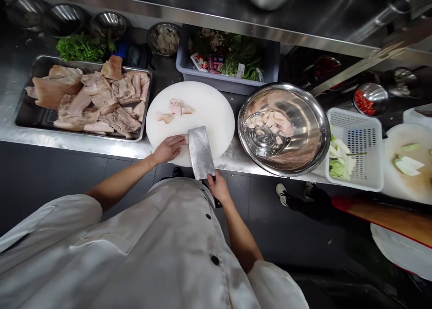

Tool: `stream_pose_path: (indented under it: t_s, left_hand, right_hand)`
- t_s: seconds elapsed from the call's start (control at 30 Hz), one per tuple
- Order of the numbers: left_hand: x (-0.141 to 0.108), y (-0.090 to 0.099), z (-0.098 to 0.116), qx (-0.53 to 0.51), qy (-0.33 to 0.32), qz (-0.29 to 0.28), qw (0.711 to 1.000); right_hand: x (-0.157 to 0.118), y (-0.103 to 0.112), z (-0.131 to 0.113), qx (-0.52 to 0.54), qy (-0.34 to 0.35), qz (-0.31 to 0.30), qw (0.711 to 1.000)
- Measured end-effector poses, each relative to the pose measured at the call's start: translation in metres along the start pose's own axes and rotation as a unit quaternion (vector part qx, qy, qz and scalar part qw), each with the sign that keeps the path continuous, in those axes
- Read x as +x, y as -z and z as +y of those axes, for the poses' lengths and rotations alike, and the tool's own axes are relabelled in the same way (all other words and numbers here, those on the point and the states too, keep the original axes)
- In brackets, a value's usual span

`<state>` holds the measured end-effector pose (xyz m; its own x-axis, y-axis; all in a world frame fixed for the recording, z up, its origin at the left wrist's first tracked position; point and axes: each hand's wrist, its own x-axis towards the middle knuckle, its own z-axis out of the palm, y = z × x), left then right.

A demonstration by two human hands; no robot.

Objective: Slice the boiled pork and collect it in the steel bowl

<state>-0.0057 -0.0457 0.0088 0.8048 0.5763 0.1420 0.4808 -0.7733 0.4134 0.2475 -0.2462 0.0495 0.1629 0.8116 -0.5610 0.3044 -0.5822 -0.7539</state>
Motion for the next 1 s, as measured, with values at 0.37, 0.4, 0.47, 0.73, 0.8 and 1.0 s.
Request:
stream_pose_path:
  t_s: [0.37, 0.4, 0.47, 0.73, 0.8, 1.0]
  left_hand:
    - [0.001, 0.001, -0.001, -0.025, 0.006, -0.009, 1.000]
    - [0.001, 0.001, -0.001, -0.025, 0.003, -0.009, 1.000]
    - [0.001, 0.001, -0.002, -0.024, -0.007, -0.010, 1.000]
    - [0.002, 0.003, -0.001, -0.006, -0.017, -0.033, 0.999]
    - [0.003, 0.003, 0.000, -0.008, -0.018, -0.040, 0.999]
    - [0.002, -0.001, -0.002, -0.011, -0.025, -0.021, 0.999]
  right_hand:
    - [0.013, -0.005, -0.007, 0.015, 0.002, -0.022, 1.000]
    - [0.009, -0.004, -0.004, 0.015, -0.003, -0.029, 0.999]
    - [0.010, -0.006, -0.006, 0.020, -0.008, -0.032, 0.999]
    - [0.013, -0.014, -0.008, 0.030, -0.003, -0.028, 0.999]
    - [0.008, -0.015, -0.003, 0.027, -0.009, -0.035, 0.999]
    - [0.017, -0.023, -0.010, 0.025, 0.003, -0.022, 0.999]
